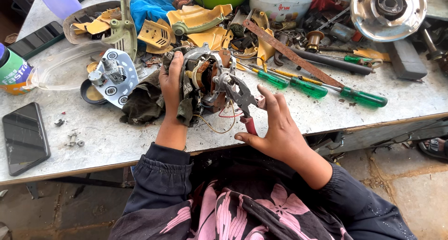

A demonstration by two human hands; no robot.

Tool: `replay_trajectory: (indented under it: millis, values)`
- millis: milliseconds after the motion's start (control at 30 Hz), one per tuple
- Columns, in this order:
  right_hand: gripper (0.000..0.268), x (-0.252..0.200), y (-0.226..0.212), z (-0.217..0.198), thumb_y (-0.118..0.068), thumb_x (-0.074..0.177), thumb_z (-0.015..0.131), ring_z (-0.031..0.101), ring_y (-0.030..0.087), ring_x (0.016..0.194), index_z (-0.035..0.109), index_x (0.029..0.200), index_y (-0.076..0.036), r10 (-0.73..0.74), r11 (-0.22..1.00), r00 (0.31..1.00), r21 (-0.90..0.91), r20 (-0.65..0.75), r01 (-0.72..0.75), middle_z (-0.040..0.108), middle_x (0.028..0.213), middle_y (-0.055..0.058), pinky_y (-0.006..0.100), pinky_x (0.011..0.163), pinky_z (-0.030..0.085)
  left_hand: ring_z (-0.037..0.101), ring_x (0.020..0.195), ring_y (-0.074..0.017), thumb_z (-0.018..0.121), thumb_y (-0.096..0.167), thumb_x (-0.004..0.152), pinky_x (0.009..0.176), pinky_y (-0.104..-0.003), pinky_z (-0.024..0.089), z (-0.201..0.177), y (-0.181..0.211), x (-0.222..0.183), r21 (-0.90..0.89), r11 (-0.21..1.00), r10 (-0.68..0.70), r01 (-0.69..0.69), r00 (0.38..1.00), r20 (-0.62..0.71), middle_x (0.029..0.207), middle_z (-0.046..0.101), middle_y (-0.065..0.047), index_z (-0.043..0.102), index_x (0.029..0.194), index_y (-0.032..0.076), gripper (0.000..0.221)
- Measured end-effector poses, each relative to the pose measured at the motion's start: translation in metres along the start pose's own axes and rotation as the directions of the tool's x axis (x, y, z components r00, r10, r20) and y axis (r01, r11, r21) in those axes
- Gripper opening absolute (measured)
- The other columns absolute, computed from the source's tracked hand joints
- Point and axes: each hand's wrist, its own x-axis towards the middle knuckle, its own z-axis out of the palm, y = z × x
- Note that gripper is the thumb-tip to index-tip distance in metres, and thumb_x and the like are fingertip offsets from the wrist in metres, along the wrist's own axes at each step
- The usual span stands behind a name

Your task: The person disassembles an electric motor by removing screws with a screwdriver, uses pliers and a hammer to loosen internal components, and cleans the motor housing with a cloth.

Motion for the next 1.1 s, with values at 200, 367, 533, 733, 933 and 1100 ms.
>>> replay_trajectory:
  millis: [200, 367, 533, 733, 933, 1100]
  values:
    - [0.120, 0.002, 0.006, 0.000, -0.041, 0.065, 0.096, 0.059, 0.036, 0.124, 0.025, 0.156, -0.007, -0.074, 0.994, 0.997, 0.074, -0.035, 0.077, 0.044, 0.137, 0.022, 0.045, 0.105, 0.049, 0.070, 0.082, -0.0123, 0.063, 0.018, 0.102, 0.072, -0.029, 0.059, -0.001, 0.001, -0.002, -0.044, 0.999, 0.004, -0.002, 0.999, 0.044, 0.099, 0.071, -0.005, 0.067, 0.111, 0.002, 0.019]
    - [0.121, 0.001, 0.008, 0.000, -0.040, 0.063, 0.098, 0.062, 0.035, 0.125, 0.025, 0.155, -0.008, -0.029, 0.994, 0.999, 0.100, -0.021, 0.031, 0.045, 0.138, 0.021, 0.045, 0.105, 0.050, 0.070, 0.084, -0.0138, 0.064, 0.018, 0.103, 0.075, -0.030, 0.059, -0.002, 0.000, 0.000, -0.056, 0.998, -0.020, 0.022, 0.999, 0.025, 0.100, 0.071, -0.006, 0.067, 0.110, 0.000, 0.019]
    - [0.123, 0.004, 0.006, -0.001, -0.043, 0.060, 0.098, 0.059, 0.039, 0.128, 0.027, 0.153, -0.008, -0.067, 0.996, 0.997, 0.054, -0.034, 0.068, 0.043, 0.142, 0.024, 0.047, 0.103, 0.049, 0.071, 0.087, -0.0126, 0.062, 0.018, 0.100, 0.077, -0.030, 0.060, -0.006, -0.004, 0.004, -0.024, 1.000, -0.018, 0.018, 1.000, -0.019, 0.103, 0.072, -0.004, 0.067, 0.112, 0.001, 0.022]
    - [0.111, 0.006, 0.003, 0.000, -0.043, 0.063, 0.095, 0.063, 0.039, 0.122, 0.033, 0.148, -0.009, 0.014, 0.998, 1.000, 0.053, -0.010, -0.014, 0.047, 0.131, 0.022, 0.046, 0.098, 0.051, 0.073, 0.090, -0.0165, 0.060, 0.017, 0.105, 0.079, -0.033, 0.061, -0.010, -0.009, 0.004, -0.031, 0.999, -0.009, 0.010, 1.000, 0.013, 0.106, 0.072, -0.010, 0.067, 0.117, -0.001, 0.023]
    - [0.081, 0.002, 0.009, 0.003, -0.030, 0.080, 0.083, 0.063, 0.035, 0.114, 0.037, 0.141, -0.003, -0.091, 0.987, 0.990, 0.122, -0.107, 0.103, 0.050, 0.122, 0.021, 0.043, 0.100, 0.054, 0.075, 0.096, -0.0172, 0.056, 0.020, 0.103, 0.082, -0.035, 0.063, -0.013, -0.010, 0.002, -0.039, 0.999, -0.014, 0.019, 0.992, 0.123, 0.113, 0.073, -0.010, 0.064, 0.122, 0.002, 0.027]
    - [0.064, 0.002, 0.014, 0.007, -0.019, 0.081, 0.076, 0.055, 0.037, 0.099, 0.041, 0.131, 0.000, -0.141, 0.990, 0.980, -0.036, -0.138, 0.138, 0.052, 0.108, 0.019, 0.046, 0.091, 0.047, 0.072, 0.098, -0.0179, 0.061, 0.020, 0.107, 0.083, -0.033, 0.062, -0.011, -0.010, 0.003, -0.025, 0.999, -0.038, 0.038, 0.999, -0.003, 0.116, 0.070, -0.013, 0.064, 0.123, -0.002, 0.028]
